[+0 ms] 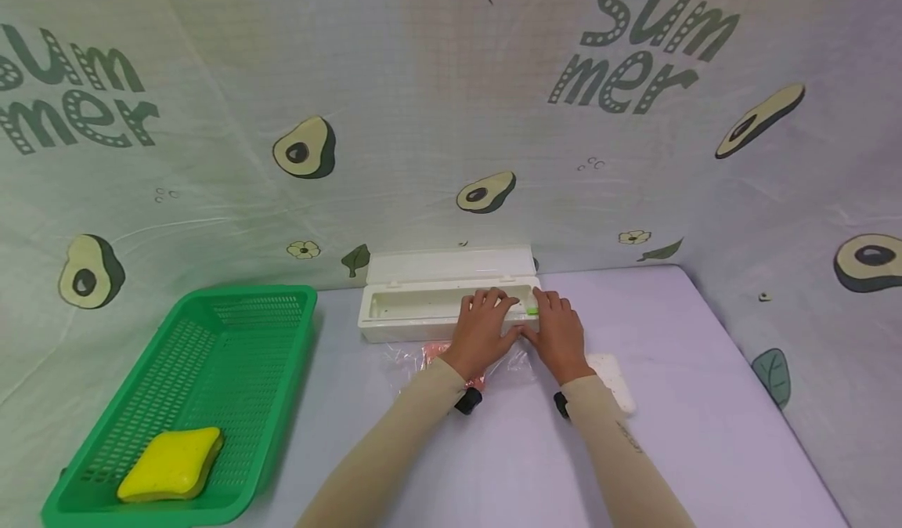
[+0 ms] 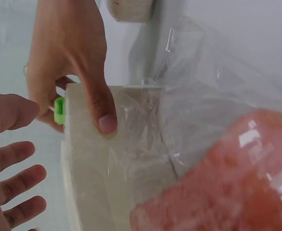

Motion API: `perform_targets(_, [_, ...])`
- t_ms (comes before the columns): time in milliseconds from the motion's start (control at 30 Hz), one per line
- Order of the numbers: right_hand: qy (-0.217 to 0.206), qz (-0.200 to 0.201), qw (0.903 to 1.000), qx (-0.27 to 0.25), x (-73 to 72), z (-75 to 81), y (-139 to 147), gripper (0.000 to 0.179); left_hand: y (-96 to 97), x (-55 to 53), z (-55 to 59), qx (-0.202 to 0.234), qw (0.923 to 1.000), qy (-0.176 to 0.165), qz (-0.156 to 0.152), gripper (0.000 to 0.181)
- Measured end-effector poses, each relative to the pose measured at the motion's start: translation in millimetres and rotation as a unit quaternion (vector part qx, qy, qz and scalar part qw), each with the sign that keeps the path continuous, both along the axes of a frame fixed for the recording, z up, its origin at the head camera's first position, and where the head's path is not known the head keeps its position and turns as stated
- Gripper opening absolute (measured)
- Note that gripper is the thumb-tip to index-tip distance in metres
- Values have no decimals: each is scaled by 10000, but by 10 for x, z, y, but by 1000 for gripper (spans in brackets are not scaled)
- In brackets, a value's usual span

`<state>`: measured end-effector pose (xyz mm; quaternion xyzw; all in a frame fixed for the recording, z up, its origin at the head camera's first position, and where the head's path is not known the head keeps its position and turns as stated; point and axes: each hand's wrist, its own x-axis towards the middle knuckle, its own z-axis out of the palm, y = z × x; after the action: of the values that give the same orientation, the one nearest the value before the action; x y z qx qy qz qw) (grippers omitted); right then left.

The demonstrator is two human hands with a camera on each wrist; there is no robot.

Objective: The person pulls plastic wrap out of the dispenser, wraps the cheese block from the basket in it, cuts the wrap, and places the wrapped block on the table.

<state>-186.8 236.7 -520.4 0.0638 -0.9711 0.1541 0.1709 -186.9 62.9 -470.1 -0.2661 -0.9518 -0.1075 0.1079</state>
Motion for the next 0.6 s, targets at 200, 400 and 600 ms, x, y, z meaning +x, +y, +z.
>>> perform_targets(200, [-153, -88, 9998, -82, 22, 0, 23, 83, 229, -98, -46, -202, 9996, 195, 75, 41])
perform_targets(400, [-37, -146, 9998, -94, 14, -22, 15, 78, 380, -139, -57, -488, 9977, 405, 225, 38])
perform_targets(600, [-80, 101, 9997, -189, 24, -13, 48, 77, 443, -164, -66, -581, 9968, 343, 435, 32])
